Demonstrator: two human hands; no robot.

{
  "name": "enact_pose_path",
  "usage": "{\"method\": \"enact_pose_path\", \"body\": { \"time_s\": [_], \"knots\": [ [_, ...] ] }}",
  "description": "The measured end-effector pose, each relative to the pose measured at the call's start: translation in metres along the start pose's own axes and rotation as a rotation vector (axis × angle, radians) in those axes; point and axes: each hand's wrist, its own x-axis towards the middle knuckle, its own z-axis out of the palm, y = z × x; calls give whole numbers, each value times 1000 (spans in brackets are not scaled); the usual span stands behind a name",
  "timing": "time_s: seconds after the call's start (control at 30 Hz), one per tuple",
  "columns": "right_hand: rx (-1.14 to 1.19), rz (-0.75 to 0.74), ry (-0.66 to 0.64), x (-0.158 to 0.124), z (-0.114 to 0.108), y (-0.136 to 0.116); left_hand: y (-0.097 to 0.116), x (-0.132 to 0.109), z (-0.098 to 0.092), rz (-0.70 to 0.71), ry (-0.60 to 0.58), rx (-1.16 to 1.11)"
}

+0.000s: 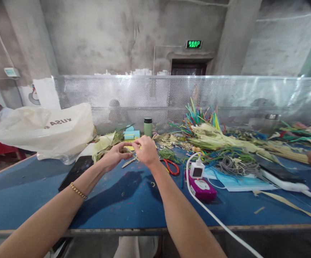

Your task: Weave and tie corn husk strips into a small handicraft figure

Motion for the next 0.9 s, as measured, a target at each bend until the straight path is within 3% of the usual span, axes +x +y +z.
{"method": "enact_pose_path", "body": {
  "time_s": [0.1, 0.17, 0.3, 0.53, 0.9],
  "knots": [
    [163, 31, -231, -1, -1, -3, 3, -2, 1, -26, -34, 13],
    [301, 107, -290, -1, -2, -4, 5, -3, 0, -37, -89, -19],
    [424, 205, -274, -2, -7, -6, 9, -2, -5, -42, -174, -61],
    [541, 259, -213, -1, -11, -10, 8, 0, -8, -39, -226, -82],
    [535, 365, -119, 1, -12, -19, 7, -1, -2, -5, -137, -142]
  ]
}}
